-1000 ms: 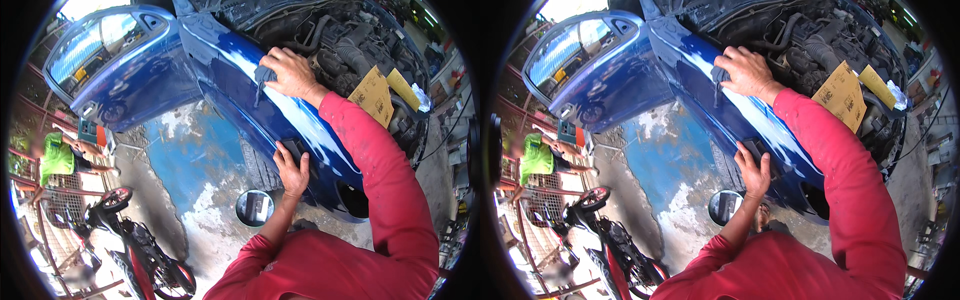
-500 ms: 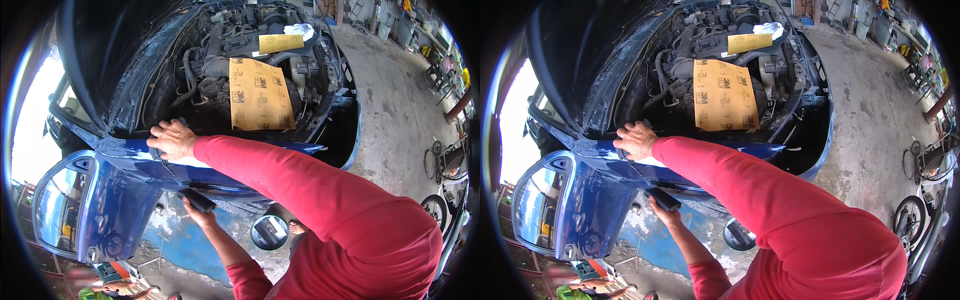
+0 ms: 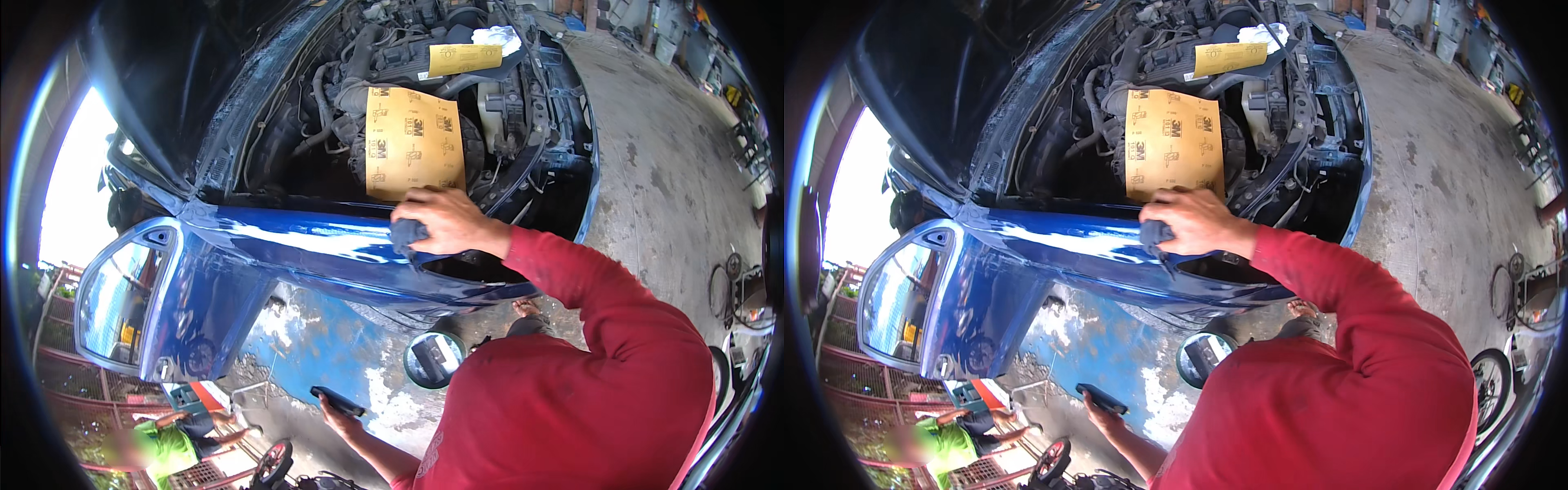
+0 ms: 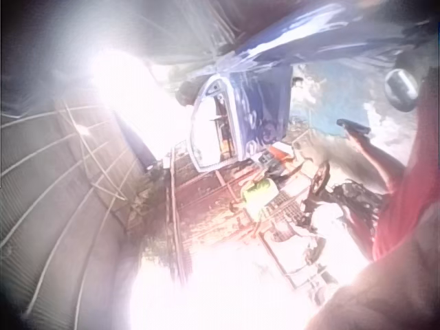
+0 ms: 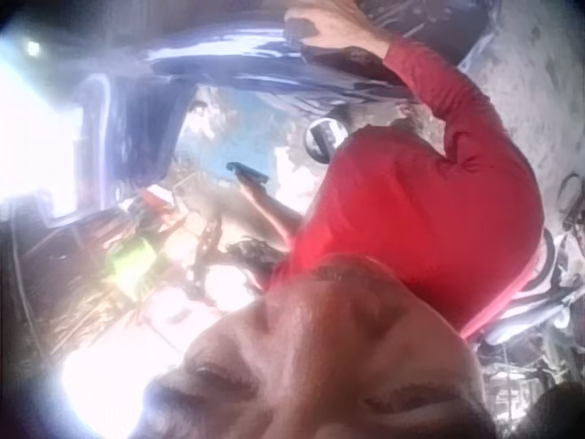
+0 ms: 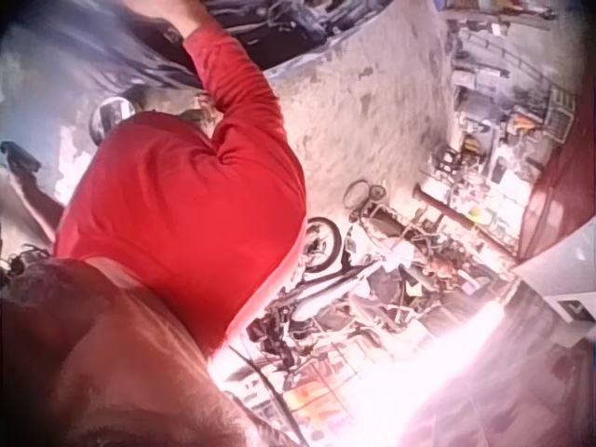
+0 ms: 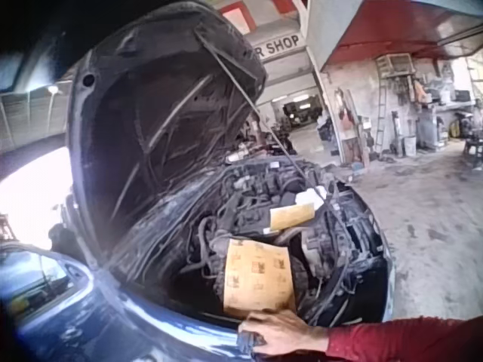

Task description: The person walks to a blue car with its hood open and begins sanding the front fender using a sanding block and sandpaper. They repeatedly rub the surface of the fender, occasionally wiping it with a cloth and dipping the sanding block into a bucket of water.

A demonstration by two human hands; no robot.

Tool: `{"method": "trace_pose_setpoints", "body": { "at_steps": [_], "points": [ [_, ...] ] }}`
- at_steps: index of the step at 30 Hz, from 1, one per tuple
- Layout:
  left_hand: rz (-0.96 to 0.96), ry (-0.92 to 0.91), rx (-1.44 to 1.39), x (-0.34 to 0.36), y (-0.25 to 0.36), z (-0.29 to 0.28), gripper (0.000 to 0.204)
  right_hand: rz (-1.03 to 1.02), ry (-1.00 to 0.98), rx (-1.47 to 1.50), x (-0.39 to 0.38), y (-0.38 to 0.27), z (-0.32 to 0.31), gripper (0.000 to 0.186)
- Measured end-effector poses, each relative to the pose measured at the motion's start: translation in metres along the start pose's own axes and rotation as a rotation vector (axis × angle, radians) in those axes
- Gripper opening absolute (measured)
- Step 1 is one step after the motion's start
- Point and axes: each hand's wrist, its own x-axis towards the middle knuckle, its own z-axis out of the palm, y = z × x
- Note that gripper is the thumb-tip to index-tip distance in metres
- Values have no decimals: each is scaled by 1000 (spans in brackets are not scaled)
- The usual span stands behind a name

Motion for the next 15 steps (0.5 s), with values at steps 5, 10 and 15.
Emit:
{"method": "trace_pose_setpoints", "body": {
  "at_steps": [5,10,15],
  "points": [
    [206,-181,211,-86,87,134,72,51,200,-20,-54,53,-61,50],
    [575,-623,517,-190,159,303,82,93,107,-89,-72,103,-81,56],
    [973,-827,759,-262,171,413,87,45,95,-6,-80,118,-83,81]
  ]
}}
